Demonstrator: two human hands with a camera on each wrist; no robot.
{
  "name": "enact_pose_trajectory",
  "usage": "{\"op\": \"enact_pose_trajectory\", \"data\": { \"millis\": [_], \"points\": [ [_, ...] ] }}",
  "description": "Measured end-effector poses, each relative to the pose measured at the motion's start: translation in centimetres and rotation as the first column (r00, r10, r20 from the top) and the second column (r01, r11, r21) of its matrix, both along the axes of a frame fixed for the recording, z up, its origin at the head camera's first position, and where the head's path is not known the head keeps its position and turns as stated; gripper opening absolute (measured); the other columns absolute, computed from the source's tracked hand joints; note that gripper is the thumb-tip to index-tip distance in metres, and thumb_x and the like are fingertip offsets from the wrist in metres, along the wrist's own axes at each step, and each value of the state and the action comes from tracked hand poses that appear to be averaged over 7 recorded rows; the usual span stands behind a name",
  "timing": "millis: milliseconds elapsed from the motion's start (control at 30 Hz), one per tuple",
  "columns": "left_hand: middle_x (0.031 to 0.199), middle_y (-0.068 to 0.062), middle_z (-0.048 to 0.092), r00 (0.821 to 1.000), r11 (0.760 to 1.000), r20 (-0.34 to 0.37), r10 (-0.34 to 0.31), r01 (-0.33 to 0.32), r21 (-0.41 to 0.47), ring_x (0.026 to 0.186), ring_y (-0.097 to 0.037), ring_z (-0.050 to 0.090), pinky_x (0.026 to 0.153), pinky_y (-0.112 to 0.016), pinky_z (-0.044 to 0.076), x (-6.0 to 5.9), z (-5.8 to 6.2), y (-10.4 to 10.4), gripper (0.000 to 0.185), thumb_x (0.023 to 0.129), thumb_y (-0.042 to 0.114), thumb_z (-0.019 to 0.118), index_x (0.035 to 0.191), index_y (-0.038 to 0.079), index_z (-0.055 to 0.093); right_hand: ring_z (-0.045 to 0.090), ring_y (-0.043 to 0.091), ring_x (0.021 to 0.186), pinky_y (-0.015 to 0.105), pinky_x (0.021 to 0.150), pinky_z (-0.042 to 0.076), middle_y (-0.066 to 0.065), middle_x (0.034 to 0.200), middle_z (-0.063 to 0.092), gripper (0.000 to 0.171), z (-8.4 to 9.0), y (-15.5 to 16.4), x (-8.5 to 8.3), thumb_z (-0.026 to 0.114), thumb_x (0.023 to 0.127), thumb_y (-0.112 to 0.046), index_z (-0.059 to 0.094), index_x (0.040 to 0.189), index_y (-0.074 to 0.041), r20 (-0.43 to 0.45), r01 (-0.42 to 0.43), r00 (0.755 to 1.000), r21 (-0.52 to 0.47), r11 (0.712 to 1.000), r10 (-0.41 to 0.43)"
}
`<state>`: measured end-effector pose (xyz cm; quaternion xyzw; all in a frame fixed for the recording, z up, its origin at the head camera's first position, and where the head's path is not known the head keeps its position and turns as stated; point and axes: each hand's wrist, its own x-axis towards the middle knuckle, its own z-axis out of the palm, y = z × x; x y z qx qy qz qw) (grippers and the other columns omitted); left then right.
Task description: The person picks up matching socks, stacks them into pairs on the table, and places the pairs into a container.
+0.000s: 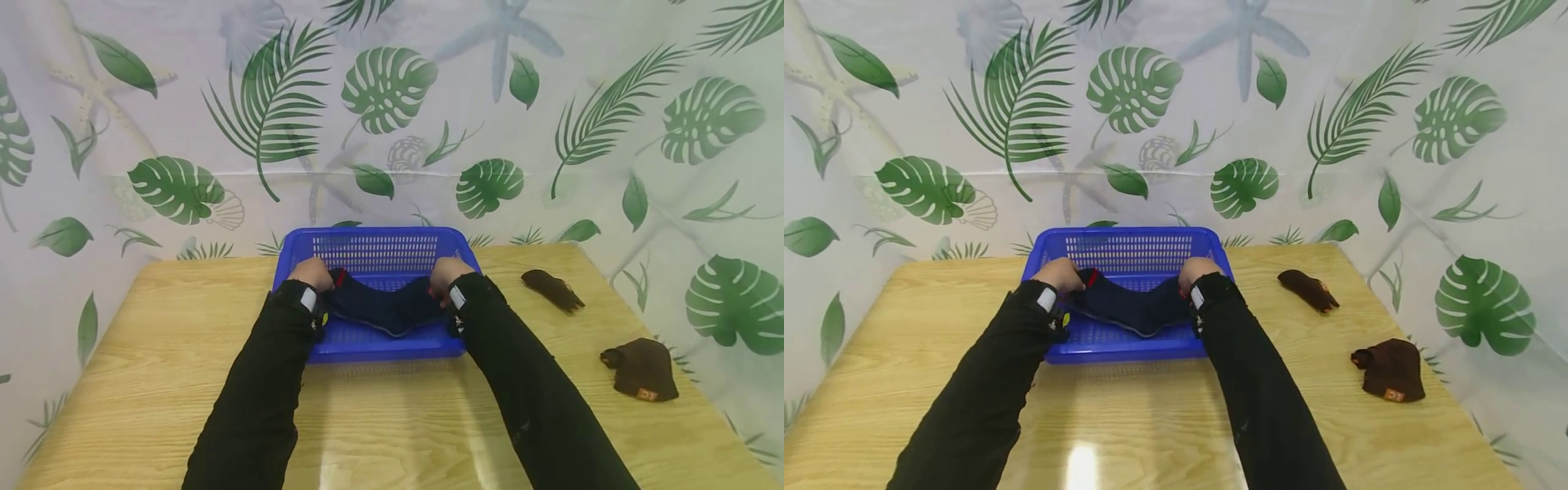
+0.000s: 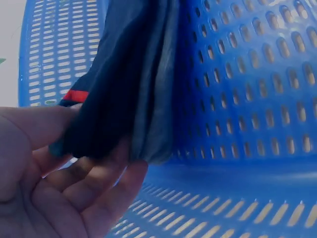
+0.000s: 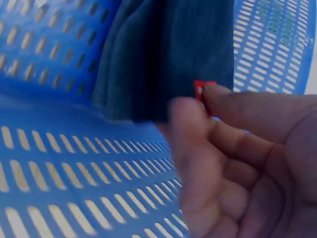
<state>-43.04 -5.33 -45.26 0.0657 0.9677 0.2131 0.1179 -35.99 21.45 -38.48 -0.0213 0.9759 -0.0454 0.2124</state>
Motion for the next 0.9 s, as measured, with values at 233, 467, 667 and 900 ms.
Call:
{"op": "enact_pose_trajectory", "data": {
  "millis": [233,467,667,900],
  "points": [
    [0.092,-0.016,0.067,0.977,0.998,-0.207,-0.047,0.053,0.023,0.086,-0.03,0.061,0.08,-0.042,0.05,5.5,5.2,2.1,0.015,0.082,0.012,0.064,0.089,-0.001,0.065,0.066,0.028,0.081,0.041,0.067,0.055,0.016,0.09,0.071,0.007,0.8,-2.5,0.9,0.063,0.079,-0.006,0.068,0.076,-0.004,-0.259,-0.061,0.964,-0.019,0.998,0.054],
    [0.11,-0.005,0.07,0.887,0.897,0.131,-0.442,0.434,0.085,0.101,-0.015,0.056,0.092,-0.029,0.045,6.2,5.1,3.8,0.023,0.087,0.002,0.06,0.106,0.004,0.073,0.062,0.016,0.076,0.027,0.059,0.048,0.005,0.084,0.068,0.017,-0.2,-5.3,0.4,0.059,0.086,-0.007,0.072,0.098,-0.006,0.107,-0.199,0.963,-0.331,0.922,0.246],
    [0.125,0.002,0.065,0.826,0.867,0.287,-0.485,0.497,0.033,0.122,-0.013,0.05,0.106,-0.026,0.035,6.9,5.2,4.4,0.03,0.089,0.007,0.061,0.116,0.012,0.072,0.062,0.017,0.097,0.036,0.081,0.052,0.003,0.11,0.069,0.025,-1.1,-5.2,0.3,0.059,0.091,-0.012,0.072,0.112,-0.01,0.256,-0.163,0.933,-0.325,0.931,0.253],
    [0.132,0.003,0.061,0.808,0.86,0.362,-0.465,0.509,-0.032,0.127,-0.015,0.047,0.108,-0.031,0.033,7.4,6.2,4.5,0.034,0.092,0.028,0.064,0.124,0.017,0.068,0.062,0.018,0.105,0.037,0.093,0.05,0.005,0.116,0.068,0.031,-0.5,-5.5,0.5,0.059,0.091,-0.013,0.07,0.119,-0.009,0.299,-0.2,0.903,-0.346,0.916,0.31]
  ]
}}
